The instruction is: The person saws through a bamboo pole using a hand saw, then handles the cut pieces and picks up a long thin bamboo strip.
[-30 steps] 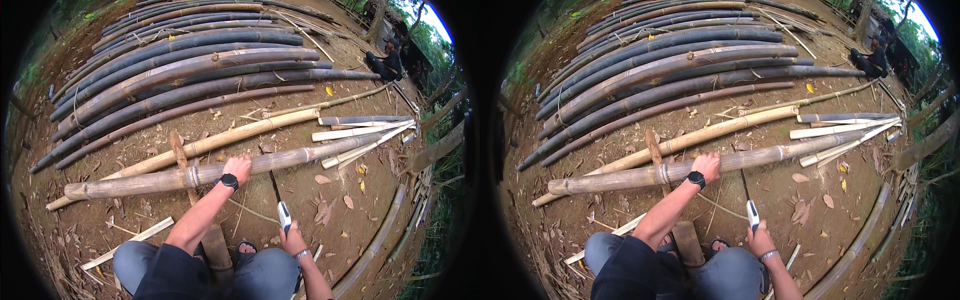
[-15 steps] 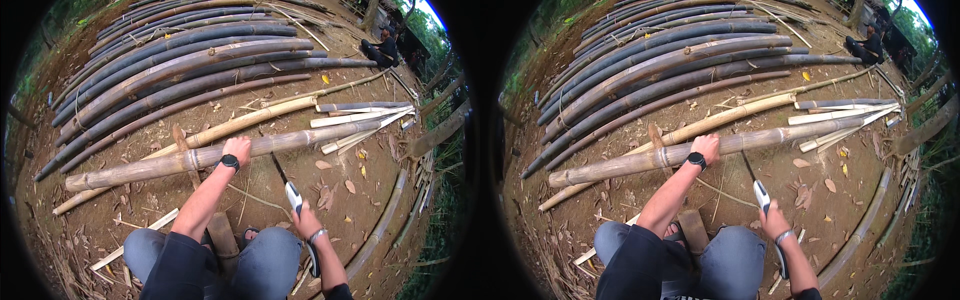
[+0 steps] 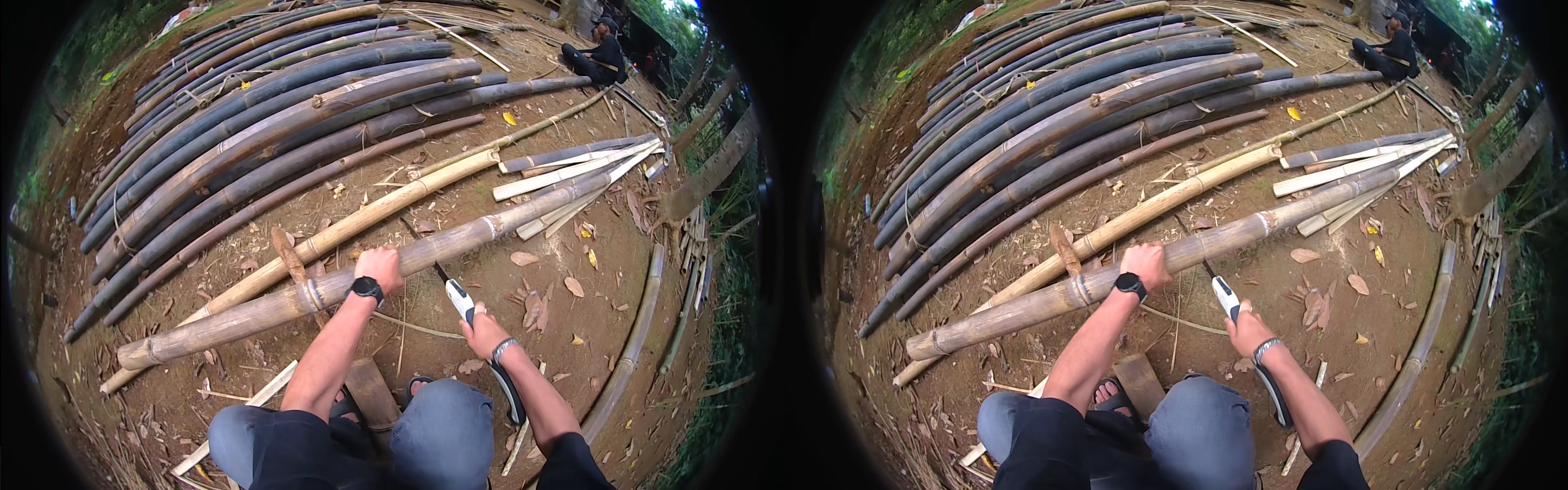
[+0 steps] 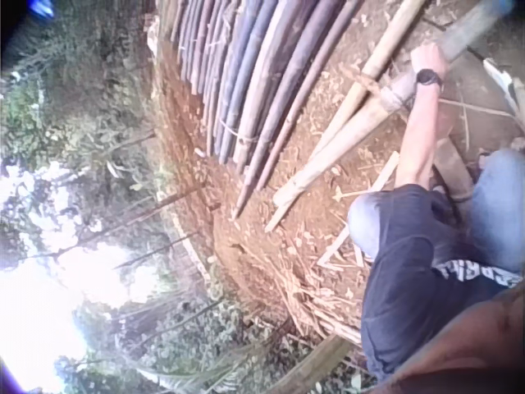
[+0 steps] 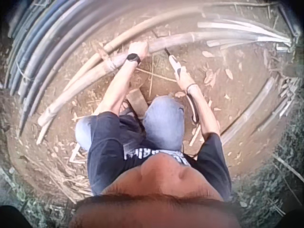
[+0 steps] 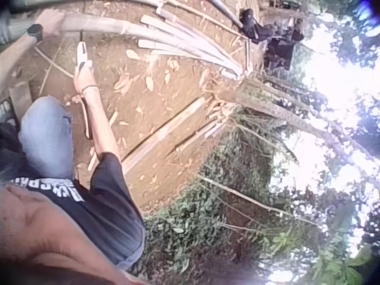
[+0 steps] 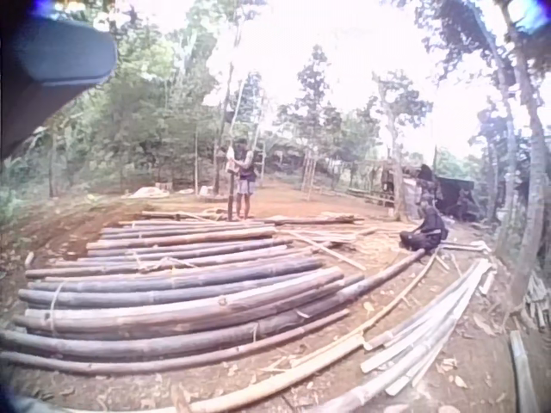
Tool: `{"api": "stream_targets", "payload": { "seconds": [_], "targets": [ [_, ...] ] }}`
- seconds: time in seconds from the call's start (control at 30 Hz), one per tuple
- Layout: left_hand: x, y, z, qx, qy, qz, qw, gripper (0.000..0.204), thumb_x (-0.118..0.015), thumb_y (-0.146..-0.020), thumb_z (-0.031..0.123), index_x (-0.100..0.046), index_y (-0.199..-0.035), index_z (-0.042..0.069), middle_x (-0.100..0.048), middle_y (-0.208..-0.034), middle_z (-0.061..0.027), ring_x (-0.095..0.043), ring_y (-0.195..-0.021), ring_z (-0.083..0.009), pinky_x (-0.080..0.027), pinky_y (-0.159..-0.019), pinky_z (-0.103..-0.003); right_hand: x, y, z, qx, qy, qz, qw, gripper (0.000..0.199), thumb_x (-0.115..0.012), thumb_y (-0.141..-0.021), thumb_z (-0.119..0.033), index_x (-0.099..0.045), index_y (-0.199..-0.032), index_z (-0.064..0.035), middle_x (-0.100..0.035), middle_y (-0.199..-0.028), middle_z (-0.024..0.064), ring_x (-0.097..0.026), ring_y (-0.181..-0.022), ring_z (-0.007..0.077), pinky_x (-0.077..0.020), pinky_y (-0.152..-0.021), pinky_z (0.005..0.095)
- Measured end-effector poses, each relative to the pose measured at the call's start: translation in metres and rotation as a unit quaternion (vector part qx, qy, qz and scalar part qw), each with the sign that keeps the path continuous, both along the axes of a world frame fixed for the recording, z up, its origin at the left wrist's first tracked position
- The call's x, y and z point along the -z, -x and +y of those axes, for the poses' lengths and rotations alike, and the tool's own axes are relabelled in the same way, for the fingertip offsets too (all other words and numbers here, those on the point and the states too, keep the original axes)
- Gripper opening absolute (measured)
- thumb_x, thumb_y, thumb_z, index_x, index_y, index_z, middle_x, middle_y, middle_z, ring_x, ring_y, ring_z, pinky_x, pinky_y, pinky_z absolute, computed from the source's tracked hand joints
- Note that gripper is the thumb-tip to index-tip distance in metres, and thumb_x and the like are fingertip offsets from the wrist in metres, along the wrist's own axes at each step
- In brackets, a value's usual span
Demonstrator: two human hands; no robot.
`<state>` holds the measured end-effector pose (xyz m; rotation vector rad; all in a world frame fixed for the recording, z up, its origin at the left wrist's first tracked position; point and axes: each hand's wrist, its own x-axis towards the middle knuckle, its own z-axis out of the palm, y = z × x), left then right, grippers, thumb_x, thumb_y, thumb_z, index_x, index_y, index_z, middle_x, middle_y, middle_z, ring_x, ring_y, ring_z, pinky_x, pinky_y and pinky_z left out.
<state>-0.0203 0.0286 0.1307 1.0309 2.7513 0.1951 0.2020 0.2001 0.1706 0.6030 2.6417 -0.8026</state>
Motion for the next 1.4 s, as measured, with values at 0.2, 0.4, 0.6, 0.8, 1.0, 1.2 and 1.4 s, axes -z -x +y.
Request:
{"api": "stream_targets", "payload": {
  "seconds": [0.2, 0.4, 0.6, 0.8, 1.0, 1.2, 1.4],
  "targets": [
    [0.001, 0.004, -0.013, -0.009, -0.005, 0.056, 0.998, 0.040, -0.079, -0.067, 0.025, -0.065, -0.094, 0.000, -0.072, -0.089, -0.0193, -0.073, -0.083, -0.0305, -0.059, -0.072, -0.038, -0.018, -0.028, -0.029, 0.029, 0.024, -0.016, 0.999, 0.044, -0.055, -0.096, -0.025, -0.038, -0.115, 0.0104, -0.064, -0.082, 0.0358, -0.064, -0.082, 0.0537, -0.0532, -0.073, 0.0543],
    [0.002, 0.028, -0.033, -0.026, 0.017, 0.046, 0.998, 0.042, -0.081, -0.063, 0.031, -0.066, -0.090, 0.002, -0.072, -0.085, -0.0184, -0.072, -0.078, -0.0319, -0.058, -0.069, -0.040, -0.047, -0.020, -0.031, 0.013, 0.048, -0.075, 0.996, 0.047, -0.055, -0.096, -0.023, -0.036, -0.120, 0.0127, -0.063, -0.083, 0.0365, -0.065, -0.085, 0.0523, -0.0528, -0.078, 0.0537],
    [-0.005, -0.001, 0.015, 0.009, 0.026, -0.003, 1.000, 0.049, -0.082, -0.065, 0.036, -0.064, -0.093, 0.000, -0.072, -0.086, -0.0203, -0.072, -0.078, -0.0316, -0.059, -0.071, -0.040, -0.007, 0.021, 0.000, 0.037, 0.018, -0.033, 0.999, 0.040, -0.056, -0.095, -0.023, -0.040, -0.113, 0.0086, -0.064, -0.090, 0.0366, -0.064, -0.090, 0.0522, -0.0514, -0.079, 0.0544],
    [0.020, 0.006, -0.012, -0.014, 0.028, 0.019, 0.999, 0.052, -0.083, -0.062, 0.037, -0.065, -0.095, 0.001, -0.072, -0.093, -0.0197, -0.072, -0.084, -0.0320, -0.059, -0.074, -0.041, -0.018, -0.018, -0.014, 0.036, 0.057, -0.049, 0.996, 0.042, -0.058, -0.094, -0.021, -0.040, -0.116, 0.0097, -0.063, -0.087, 0.0373, -0.066, -0.087, 0.0492, -0.0530, -0.081, 0.0528],
    [0.003, 0.018, -0.020, -0.035, 0.061, -0.003, 0.998, 0.048, -0.083, -0.064, 0.035, -0.065, -0.095, 0.002, -0.072, -0.094, -0.0194, -0.072, -0.087, -0.0307, -0.059, -0.075, -0.040, -0.031, -0.042, -0.013, -0.007, 0.063, -0.043, 0.997, 0.037, -0.057, -0.094, -0.020, -0.042, -0.112, 0.0085, -0.064, -0.085, 0.0344, -0.066, -0.086, 0.0493, -0.0529, -0.077, 0.0534],
    [-0.006, 0.003, 0.009, -0.003, 0.052, 0.017, 0.999, 0.051, -0.084, -0.064, 0.037, -0.064, -0.095, 0.002, -0.072, -0.093, -0.0186, -0.072, -0.086, -0.0308, -0.059, -0.074, -0.041, -0.018, 0.017, -0.003, 0.042, 0.068, -0.043, 0.996, 0.038, -0.057, -0.094, -0.020, -0.040, -0.112, 0.0090, -0.065, -0.085, 0.0339, -0.066, -0.085, 0.0495, -0.0533, -0.075, 0.0532],
    [-0.003, -0.008, 0.009, -0.002, 0.052, 0.022, 0.998, 0.059, -0.085, -0.062, 0.039, -0.062, -0.101, 0.000, -0.072, -0.094, -0.0194, -0.072, -0.086, -0.0330, -0.059, -0.076, -0.040, -0.002, 0.000, -0.002, 0.056, 0.084, -0.040, 0.994, 0.034, -0.055, -0.095, -0.020, -0.042, -0.110, 0.0084, -0.065, -0.086, 0.0339, -0.066, -0.086, 0.0494, -0.0531, -0.074, 0.0539]
  ]
}}
